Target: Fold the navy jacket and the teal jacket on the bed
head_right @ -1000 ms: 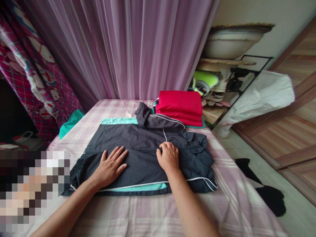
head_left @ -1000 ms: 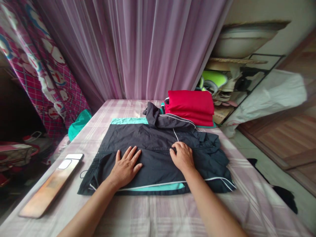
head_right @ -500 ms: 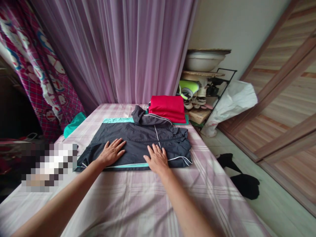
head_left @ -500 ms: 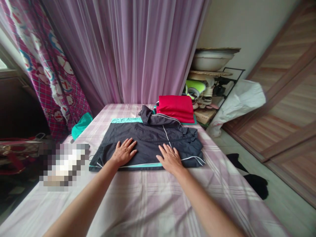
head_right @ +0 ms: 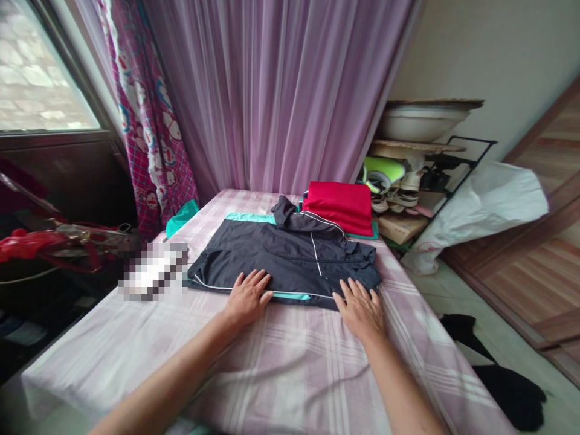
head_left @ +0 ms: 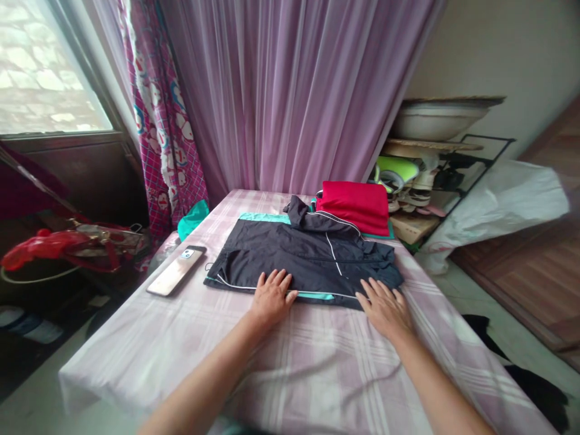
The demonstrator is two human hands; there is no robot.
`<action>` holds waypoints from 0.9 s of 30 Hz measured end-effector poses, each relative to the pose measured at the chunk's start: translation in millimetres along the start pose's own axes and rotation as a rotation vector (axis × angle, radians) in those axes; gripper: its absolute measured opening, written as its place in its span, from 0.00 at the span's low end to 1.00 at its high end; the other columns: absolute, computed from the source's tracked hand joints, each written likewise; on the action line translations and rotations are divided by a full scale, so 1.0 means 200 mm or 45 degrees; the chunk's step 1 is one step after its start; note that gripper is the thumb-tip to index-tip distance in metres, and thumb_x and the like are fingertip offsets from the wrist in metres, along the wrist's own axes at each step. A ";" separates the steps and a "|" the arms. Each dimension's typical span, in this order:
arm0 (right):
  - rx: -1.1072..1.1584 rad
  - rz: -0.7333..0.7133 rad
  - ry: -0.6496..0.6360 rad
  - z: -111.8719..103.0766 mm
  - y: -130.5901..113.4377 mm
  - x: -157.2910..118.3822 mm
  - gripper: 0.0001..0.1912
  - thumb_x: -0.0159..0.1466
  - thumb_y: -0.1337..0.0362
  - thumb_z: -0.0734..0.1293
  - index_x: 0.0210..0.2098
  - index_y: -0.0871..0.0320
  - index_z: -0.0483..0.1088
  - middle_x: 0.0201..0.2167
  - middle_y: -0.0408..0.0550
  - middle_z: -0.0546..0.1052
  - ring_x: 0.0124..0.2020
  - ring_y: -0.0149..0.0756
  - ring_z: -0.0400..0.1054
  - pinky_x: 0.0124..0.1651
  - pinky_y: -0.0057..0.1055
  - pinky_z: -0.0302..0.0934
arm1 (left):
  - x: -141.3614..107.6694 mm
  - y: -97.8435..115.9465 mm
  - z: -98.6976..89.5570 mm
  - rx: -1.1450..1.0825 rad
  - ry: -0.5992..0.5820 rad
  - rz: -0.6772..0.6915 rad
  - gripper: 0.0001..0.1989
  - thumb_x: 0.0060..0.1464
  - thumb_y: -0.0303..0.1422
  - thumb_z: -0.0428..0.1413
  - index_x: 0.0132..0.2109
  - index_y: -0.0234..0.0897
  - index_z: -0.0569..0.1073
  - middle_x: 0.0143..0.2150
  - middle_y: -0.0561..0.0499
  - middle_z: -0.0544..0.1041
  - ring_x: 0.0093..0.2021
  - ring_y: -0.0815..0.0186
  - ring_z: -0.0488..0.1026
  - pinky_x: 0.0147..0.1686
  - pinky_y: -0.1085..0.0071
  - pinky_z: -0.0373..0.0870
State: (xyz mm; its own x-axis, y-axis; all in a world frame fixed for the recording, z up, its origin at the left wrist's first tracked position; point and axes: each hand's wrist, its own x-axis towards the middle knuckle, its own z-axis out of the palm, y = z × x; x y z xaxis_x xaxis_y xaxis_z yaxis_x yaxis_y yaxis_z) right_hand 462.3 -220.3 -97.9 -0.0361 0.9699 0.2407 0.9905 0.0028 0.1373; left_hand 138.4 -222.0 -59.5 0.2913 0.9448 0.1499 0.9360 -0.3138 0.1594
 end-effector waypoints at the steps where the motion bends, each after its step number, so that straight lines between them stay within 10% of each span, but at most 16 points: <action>1: -0.001 0.008 -0.009 0.00 0.00 0.00 0.28 0.70 0.54 0.53 0.64 0.55 0.67 0.65 0.55 0.68 0.66 0.47 0.60 0.65 0.49 0.50 | -0.02 0.00 0.01 -0.001 0.001 0.004 0.27 0.67 0.48 0.43 0.67 0.45 0.64 0.70 0.48 0.65 0.70 0.54 0.59 0.68 0.46 0.54; 17: 0.123 0.035 0.020 -0.04 0.00 0.01 0.25 0.71 0.54 0.56 0.62 0.56 0.68 0.64 0.56 0.70 0.64 0.46 0.62 0.63 0.46 0.53 | -0.25 -0.76 -0.07 0.068 0.178 0.124 0.29 0.63 0.52 0.48 0.64 0.43 0.70 0.66 0.45 0.70 0.69 0.51 0.62 0.68 0.47 0.54; 27: 0.438 -0.200 0.585 0.01 0.10 -0.06 0.14 0.61 0.68 0.60 0.37 0.54 0.78 0.50 0.50 0.80 0.58 0.45 0.67 0.62 0.43 0.58 | -0.26 -0.82 -0.07 0.037 0.268 0.145 0.23 0.65 0.43 0.44 0.54 0.44 0.79 0.55 0.47 0.80 0.62 0.52 0.70 0.64 0.49 0.62</action>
State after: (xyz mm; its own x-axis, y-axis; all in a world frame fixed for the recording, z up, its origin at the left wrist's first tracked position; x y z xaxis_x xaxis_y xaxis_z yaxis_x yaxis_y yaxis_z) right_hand 482.2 -232.0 -100.5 -0.1634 0.7468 0.6447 0.9519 0.2910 -0.0958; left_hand -33.7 -221.1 -80.1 0.3504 0.8623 0.3655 0.9057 -0.4114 0.1023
